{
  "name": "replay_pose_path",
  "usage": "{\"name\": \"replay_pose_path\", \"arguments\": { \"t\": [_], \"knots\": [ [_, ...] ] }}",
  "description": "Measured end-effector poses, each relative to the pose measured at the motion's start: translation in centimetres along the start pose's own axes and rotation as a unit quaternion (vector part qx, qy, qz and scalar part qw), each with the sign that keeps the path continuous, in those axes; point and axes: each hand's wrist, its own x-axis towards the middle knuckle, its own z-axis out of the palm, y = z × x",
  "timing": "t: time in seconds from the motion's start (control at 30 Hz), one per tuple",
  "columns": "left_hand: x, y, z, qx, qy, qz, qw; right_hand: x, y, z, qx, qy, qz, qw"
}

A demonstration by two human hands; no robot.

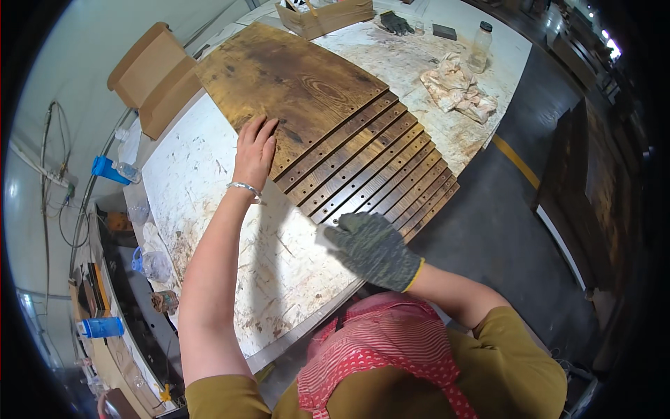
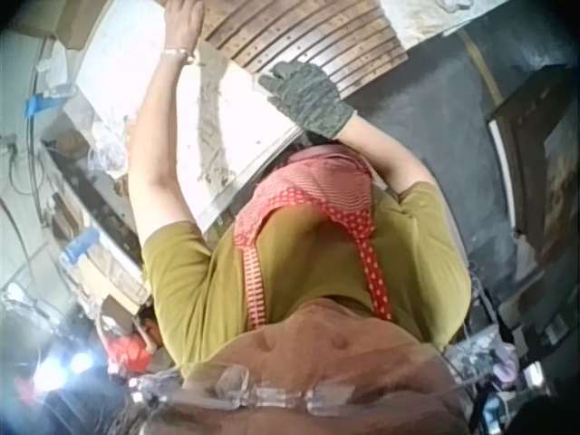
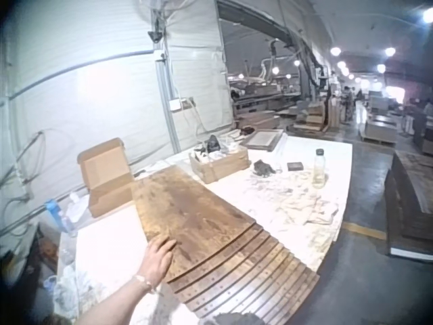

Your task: The person wipes the surfaces and edges of several wooden planks with a cloth, stacks them together, and removes debris from the workbench.

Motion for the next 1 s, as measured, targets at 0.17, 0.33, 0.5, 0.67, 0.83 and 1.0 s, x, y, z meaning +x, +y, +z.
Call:
{"name": "replay_pose_path", "arguments": {
  "t": [0.17, 0.33, 0.5, 0.67, 0.83, 1.0],
  "knots": [
    [-0.8, -0.6, -0.4, 0.012, -0.003, -0.008, 1.0, 0.1, 2.9, -2.0, -0.03, -0.017, 0.0, 0.999],
    [-0.2, 0.0, -0.5, 0.017, -0.024, 0.011, 0.999, -0.1, 4.9, -0.8, 0.017, 0.056, -0.072, 0.996],
    [-0.4, 0.1, -1.0, 0.027, -0.05, -0.011, 0.998, -2.6, 14.5, -5.8, -0.207, 0.048, -0.036, 0.977],
    [0.5, 1.2, -1.0, 0.041, -0.071, -0.014, 0.997, -4.7, 19.7, -7.0, -0.251, 0.134, 0.087, 0.955],
    [0.0, 1.1, -1.8, 0.069, -0.075, -0.016, 0.995, -3.1, 14.5, -5.4, -0.088, 0.069, 0.048, 0.993],
    [0.1, 1.5, -2.0, 0.103, -0.081, -0.017, 0.991, -5.3, 21.7, -8.8, -0.096, 0.111, 0.264, 0.953]
  ]
}}
